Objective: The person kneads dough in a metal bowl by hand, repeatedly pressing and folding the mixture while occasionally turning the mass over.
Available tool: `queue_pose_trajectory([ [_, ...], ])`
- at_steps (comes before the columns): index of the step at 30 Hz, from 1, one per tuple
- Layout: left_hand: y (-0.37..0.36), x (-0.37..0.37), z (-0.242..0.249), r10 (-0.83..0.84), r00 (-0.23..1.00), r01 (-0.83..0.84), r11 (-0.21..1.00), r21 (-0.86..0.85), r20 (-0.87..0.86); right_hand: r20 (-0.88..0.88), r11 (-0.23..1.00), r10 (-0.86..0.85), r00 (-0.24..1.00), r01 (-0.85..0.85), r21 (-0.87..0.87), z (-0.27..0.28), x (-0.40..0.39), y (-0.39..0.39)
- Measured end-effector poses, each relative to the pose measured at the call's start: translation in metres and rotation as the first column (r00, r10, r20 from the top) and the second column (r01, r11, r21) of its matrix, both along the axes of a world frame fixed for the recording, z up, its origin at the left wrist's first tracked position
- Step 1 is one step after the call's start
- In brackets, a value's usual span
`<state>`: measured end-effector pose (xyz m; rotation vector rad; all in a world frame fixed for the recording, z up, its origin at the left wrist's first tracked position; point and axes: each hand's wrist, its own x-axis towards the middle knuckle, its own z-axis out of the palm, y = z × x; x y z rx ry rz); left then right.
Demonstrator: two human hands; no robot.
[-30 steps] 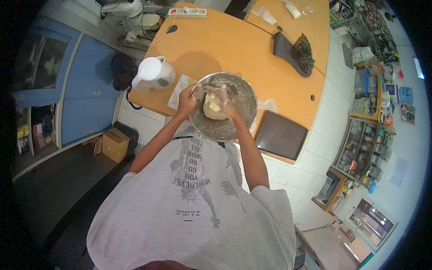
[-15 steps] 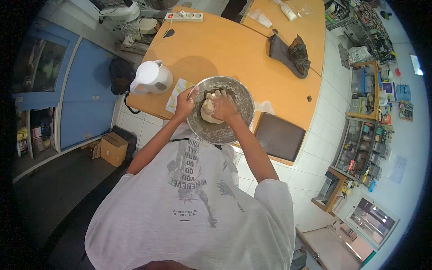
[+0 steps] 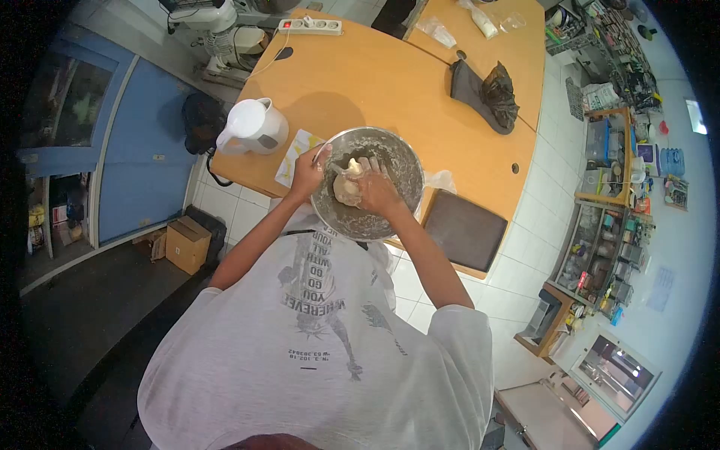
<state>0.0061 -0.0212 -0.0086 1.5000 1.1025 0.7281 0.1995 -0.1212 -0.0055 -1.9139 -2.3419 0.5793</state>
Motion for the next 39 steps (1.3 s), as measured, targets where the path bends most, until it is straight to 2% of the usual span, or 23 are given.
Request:
queue_pose_trajectory([
  [2,0.001,0.001,0.002,-0.007,1.0,0.007,1.0,0.01,-0.002,0.012,0.991,-0.035,0.999,0.036,-0.126,0.006,-0.002,0.0],
  [6,-0.001,0.002,0.003,0.014,0.999,-0.014,1.0,-0.012,-0.038,-0.056,0.992,-0.044,0.997,0.037,-0.119,0.0,0.006,0.003],
  [8,-0.002,0.001,0.006,0.013,0.999,-0.014,1.0,-0.012,-0.035,0.03,0.996,0.087,0.996,-0.086,-0.009,-0.007,0.011,0.001],
  [9,-0.002,0.001,0.007,0.012,1.0,-0.012,1.0,-0.011,-0.028,0.029,0.996,0.093,0.995,-0.093,-0.007,-0.002,0.011,0.002],
  [11,-0.002,0.002,0.008,0.013,0.999,-0.014,1.0,-0.027,-0.031,0.07,0.982,0.135,0.988,-0.124,-0.141,0.007,0.013,0.006],
  [15,-0.001,0.001,0.007,0.01,1.0,-0.011,0.999,-0.037,-0.021,0.052,0.986,0.15,0.987,-0.145,-0.08,-0.02,0.014,0.007],
  [17,-0.002,0.002,0.006,0.018,1.0,-0.018,0.999,-0.026,-0.012,-0.029,0.995,0.044,0.999,-0.041,0.095,-0.019,0.008,0.004],
  [21,-0.003,0.002,0.004,0.022,1.0,-0.022,1.0,-0.006,-0.001,-0.02,0.999,-0.034,0.999,0.034,0.022,-0.033,0.005,0.001],
  [23,-0.003,0.001,0.004,0.018,1.0,-0.018,1.0,0.0,-0.005,0.007,0.978,-0.104,0.995,0.101,0.185,-0.047,0.003,-0.004],
  [26,-0.002,0.004,0.0,0.029,1.0,-0.029,1.0,0.003,0.007,-0.079,0.976,-0.169,0.982,0.178,0.125,-0.044,-0.006,-0.006],
  [29,-0.003,0.005,-0.005,0.043,0.999,-0.043,0.999,0.01,0.023,-0.093,0.964,-0.251,0.963,0.258,0.069,-0.028,-0.017,-0.009],
  [31,-0.002,0.006,0.0,0.041,0.999,-0.042,0.999,0.025,0.026,-0.128,0.964,-0.259,0.957,0.264,0.028,-0.019,-0.015,-0.015],
  [33,-0.002,0.005,0.006,0.029,0.998,-0.03,0.999,-0.023,-0.06,-0.165,0.964,-0.265,0.95,0.266,-0.013,-0.022,-0.014,-0.021],
  [35,-0.003,0.004,0.006,0.027,0.998,-0.028,1.0,-0.014,-0.049,-0.343,0.954,-0.264,0.902,0.297,0.048,-0.043,-0.011,-0.03],
  [36,-0.003,0.004,0.005,0.03,0.999,-0.031,1.0,-0.006,-0.036,-0.343,0.952,-0.268,0.9,0.301,0.048,-0.038,-0.014,-0.031],
  [38,-0.003,0.005,0.004,0.033,0.999,-0.034,0.999,-0.022,-0.029,-0.181,0.949,-0.308,0.934,0.315,0.012,-0.008,-0.025,-0.029],
  [39,-0.003,0.005,0.003,0.039,0.999,-0.04,0.998,-0.037,-0.023,-0.183,0.948,-0.311,0.933,0.318,0.011,0.005,-0.027,-0.025],
])
